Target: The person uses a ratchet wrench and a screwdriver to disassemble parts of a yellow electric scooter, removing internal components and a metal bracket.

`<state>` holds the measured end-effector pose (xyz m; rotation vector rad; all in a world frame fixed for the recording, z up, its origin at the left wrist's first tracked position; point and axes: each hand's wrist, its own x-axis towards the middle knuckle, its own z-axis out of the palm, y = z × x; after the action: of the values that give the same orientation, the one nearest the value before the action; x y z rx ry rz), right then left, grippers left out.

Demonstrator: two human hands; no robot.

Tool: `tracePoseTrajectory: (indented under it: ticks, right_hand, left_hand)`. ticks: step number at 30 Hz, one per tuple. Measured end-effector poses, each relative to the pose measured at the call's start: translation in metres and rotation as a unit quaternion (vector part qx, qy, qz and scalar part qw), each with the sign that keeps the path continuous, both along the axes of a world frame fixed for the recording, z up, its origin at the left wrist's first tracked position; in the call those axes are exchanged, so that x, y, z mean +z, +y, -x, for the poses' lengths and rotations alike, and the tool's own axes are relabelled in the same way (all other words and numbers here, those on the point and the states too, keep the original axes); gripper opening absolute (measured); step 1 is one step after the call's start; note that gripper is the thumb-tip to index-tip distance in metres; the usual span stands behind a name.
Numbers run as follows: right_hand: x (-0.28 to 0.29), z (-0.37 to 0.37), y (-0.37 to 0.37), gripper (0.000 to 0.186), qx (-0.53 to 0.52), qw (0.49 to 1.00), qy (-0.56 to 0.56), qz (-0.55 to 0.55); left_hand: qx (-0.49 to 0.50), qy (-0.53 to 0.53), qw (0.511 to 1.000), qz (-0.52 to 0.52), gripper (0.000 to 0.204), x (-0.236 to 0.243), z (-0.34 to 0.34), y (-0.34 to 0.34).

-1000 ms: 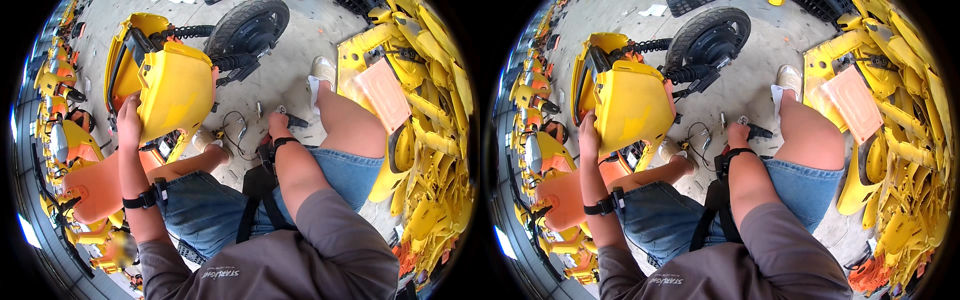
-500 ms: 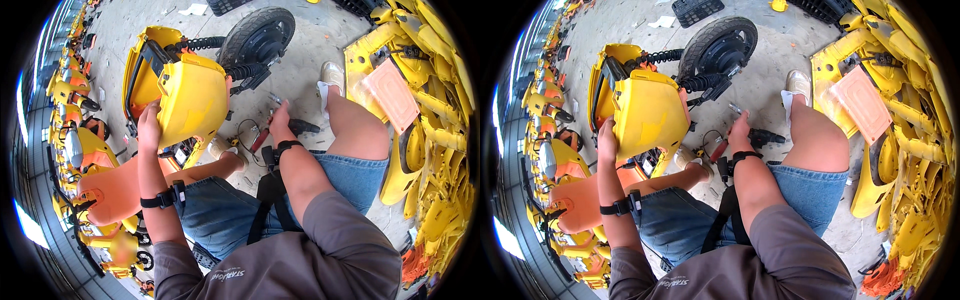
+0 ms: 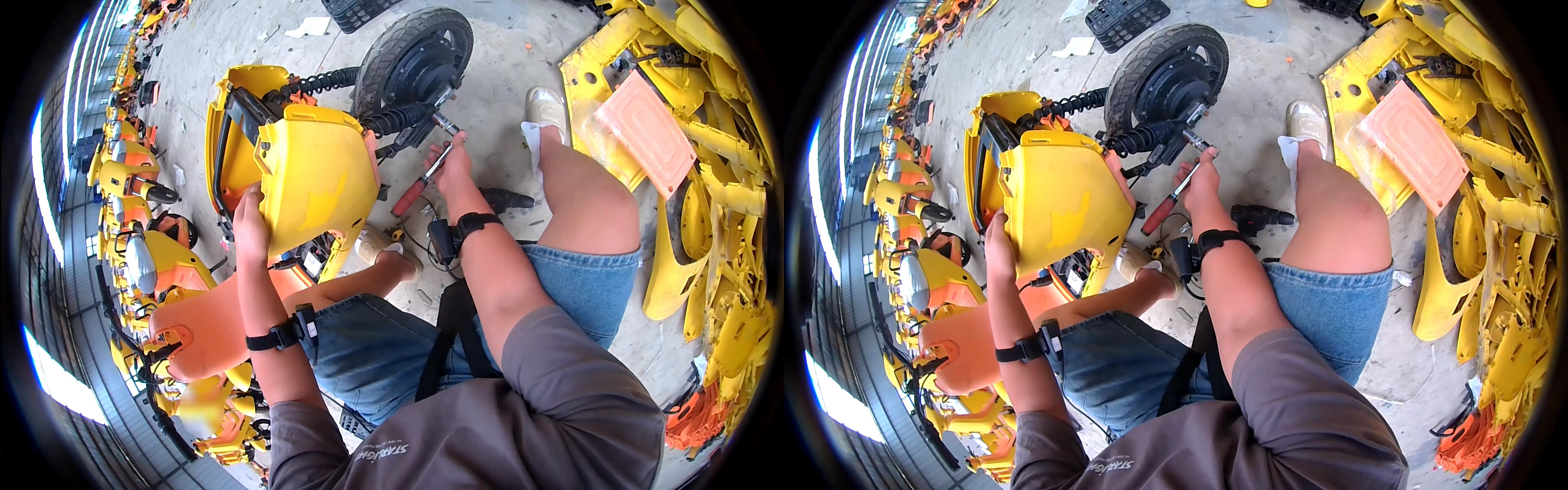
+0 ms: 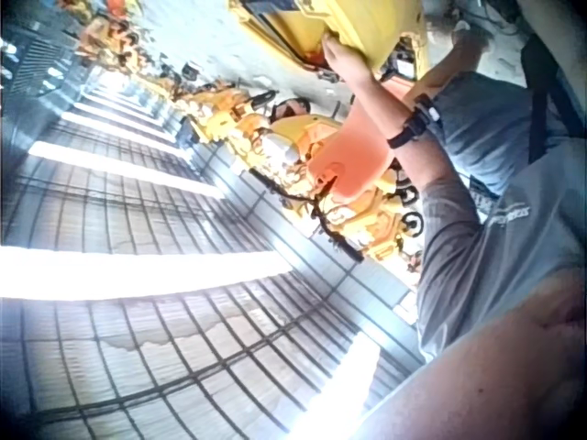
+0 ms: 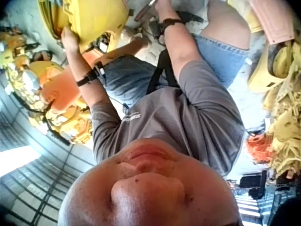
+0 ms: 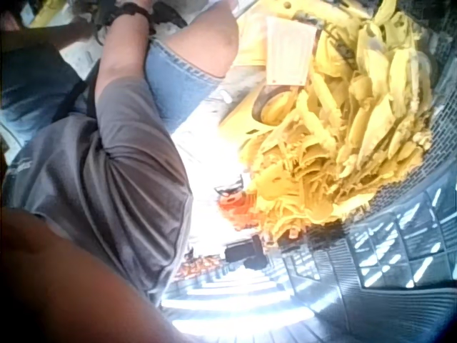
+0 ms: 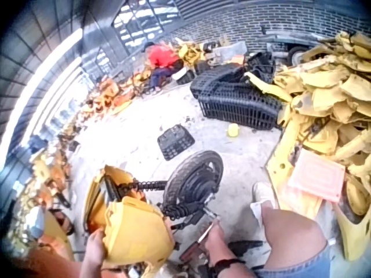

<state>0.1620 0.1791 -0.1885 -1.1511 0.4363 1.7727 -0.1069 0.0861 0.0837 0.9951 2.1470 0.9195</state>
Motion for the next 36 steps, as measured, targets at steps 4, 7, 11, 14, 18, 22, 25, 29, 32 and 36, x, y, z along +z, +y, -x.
tracePoseTrajectory:
  ticks: [4, 7, 11, 14, 18, 22, 25, 29, 32, 36]
  right_hand:
    - [-0.002, 0.005, 0.004, 0.055, 0.012, 1.000, -0.015, -0.009]
    - [-0.006, 0.010, 0.007, 0.053, 0.014, 1.000, -0.017, -0.022]
    - [-0.013, 0.011, 0.007, 0.053, -0.009, 1.000, 0.002, -0.017]
    - [-0.019, 0.002, -0.002, 0.052, -0.061, 0.998, -0.004, -0.020]
    - [-0.026, -0.022, -0.018, 0.048, -0.127, 0.991, -0.045, 0.000]
    - [-0.022, -0.046, -0.004, 0.041, -0.048, 0.995, -0.083, -0.025]
    - [-0.005, -0.068, 0.014, 0.038, 0.045, 0.990, -0.106, -0.079]
    - [0.031, -0.097, 0.028, 0.033, 0.255, 0.947, -0.144, -0.131]
    - [0.055, -0.107, 0.019, 0.029, 0.434, 0.873, -0.145, -0.167]
    - [0.076, -0.086, -0.012, 0.031, 0.531, 0.807, -0.080, -0.243]
  left_hand:
    - [-0.006, -0.004, 1.000, -0.008, 0.046, -0.003, 0.003, -0.002]
    - [-0.002, -0.011, 1.000, -0.013, 0.045, -0.002, 0.001, -0.002]
    - [-0.008, 0.002, 1.000, -0.018, 0.044, 0.002, -0.005, -0.001]
    - [-0.017, 0.060, 0.998, -0.029, 0.044, 0.005, -0.010, 0.000]
    - [-0.035, 0.150, 0.984, -0.088, 0.034, 0.005, -0.016, -0.002]
    - [0.054, 0.153, 0.922, -0.351, 0.029, 0.002, -0.027, -0.019]
    - [0.063, 0.201, 0.857, -0.470, 0.022, -0.003, -0.049, -0.046]
    - [-0.157, 0.244, 0.826, -0.484, 0.016, -0.011, -0.086, -0.054]
    - [-0.348, 0.130, 0.909, -0.188, 0.027, -0.034, -0.117, -0.042]
    - [-0.339, 0.192, 0.920, -0.042, 0.064, -0.070, -0.119, -0.035]
